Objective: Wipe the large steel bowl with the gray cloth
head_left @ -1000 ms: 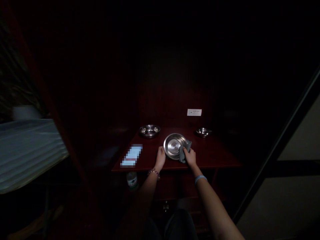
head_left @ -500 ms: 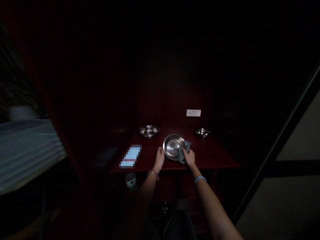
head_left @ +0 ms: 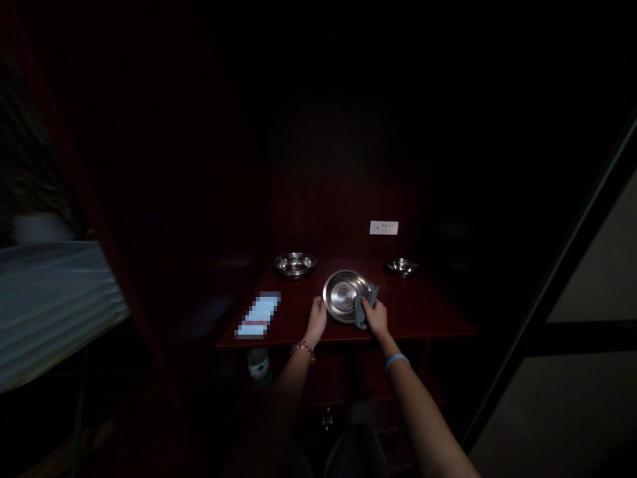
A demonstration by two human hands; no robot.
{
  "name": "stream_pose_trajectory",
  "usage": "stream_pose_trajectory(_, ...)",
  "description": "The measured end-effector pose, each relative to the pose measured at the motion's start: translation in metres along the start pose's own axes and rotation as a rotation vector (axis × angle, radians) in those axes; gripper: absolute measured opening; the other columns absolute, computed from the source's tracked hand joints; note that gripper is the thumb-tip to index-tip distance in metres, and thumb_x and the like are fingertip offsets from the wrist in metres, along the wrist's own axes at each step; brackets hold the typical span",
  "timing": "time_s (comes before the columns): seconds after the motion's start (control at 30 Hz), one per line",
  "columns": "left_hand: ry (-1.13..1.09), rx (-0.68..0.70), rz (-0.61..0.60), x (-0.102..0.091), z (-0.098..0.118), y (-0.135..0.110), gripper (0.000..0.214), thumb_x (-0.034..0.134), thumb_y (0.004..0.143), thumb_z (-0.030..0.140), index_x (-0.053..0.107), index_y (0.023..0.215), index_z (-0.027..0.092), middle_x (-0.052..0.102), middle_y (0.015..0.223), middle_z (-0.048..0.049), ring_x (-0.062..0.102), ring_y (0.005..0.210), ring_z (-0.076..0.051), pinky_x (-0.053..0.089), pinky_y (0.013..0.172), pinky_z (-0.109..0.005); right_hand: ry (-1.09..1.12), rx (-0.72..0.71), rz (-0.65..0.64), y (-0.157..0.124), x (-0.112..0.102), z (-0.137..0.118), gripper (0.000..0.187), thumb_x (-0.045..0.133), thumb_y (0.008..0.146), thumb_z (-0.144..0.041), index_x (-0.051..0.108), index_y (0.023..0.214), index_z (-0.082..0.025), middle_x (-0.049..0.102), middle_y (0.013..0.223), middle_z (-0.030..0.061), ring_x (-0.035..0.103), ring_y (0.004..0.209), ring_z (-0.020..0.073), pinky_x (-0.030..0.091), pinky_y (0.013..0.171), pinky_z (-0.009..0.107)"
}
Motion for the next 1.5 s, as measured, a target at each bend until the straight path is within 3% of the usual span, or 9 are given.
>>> stream_pose_trajectory(0.23, 0.022, 0.028, 0.020, 0.000, 0.007, -0.003, 0.015, 0.055, 0.085, 0.034, 0.056, 0.081, 0.019, 0.061, 0.083, -0.0012, 0.056, 0.085, -0.017, 0.042, 0.092, -0.034, 0.009, -0.006, -0.002, -0.001, 0.000, 0.000, 0.047, 0.055, 0.081, -0.051, 0.074, 0.095, -0.010, 0.075, 0.091, 0.0151, 0.070, 0.085, 0.0246, 0.051, 0.077, 0.028)
stream_pose_trajectory(0.7, -0.011, 0.009, 0.029, 0.001, 0.001, 0.001, 0.018, 0.055, 0.085, 0.037, 0.056, 0.083, 0.019, 0.060, 0.083, -0.0017, 0.056, 0.083, -0.017, 0.043, 0.088, -0.032, 0.029, -0.013, -0.009, -0.002, 0.000, -0.002, 0.049, 0.055, 0.081, -0.052, 0.074, 0.097, -0.010, 0.075, 0.093, 0.0158, 0.070, 0.085, 0.0251, 0.052, 0.078, 0.030)
stream_pose_trajectory(1.5, 0.071, 0.019, 0.000, 0.000, 0.002, 0.000, 0.009, 0.052, 0.084, 0.026, 0.055, 0.081, 0.018, 0.062, 0.082, -0.0021, 0.058, 0.084, -0.018, 0.044, 0.089, -0.034, 0.005, -0.008, 0.003, 0.002, 0.001, 0.004, 0.048, 0.054, 0.081, -0.051, 0.073, 0.095, -0.009, 0.075, 0.091, 0.0156, 0.070, 0.085, 0.0257, 0.050, 0.077, 0.030)
Point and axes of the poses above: each hand's wrist, its own y-axis towards the middle knuckle, its own x-axis out of the palm, z = x × y, the point moved 3 cm from there along y, towards the middle knuckle
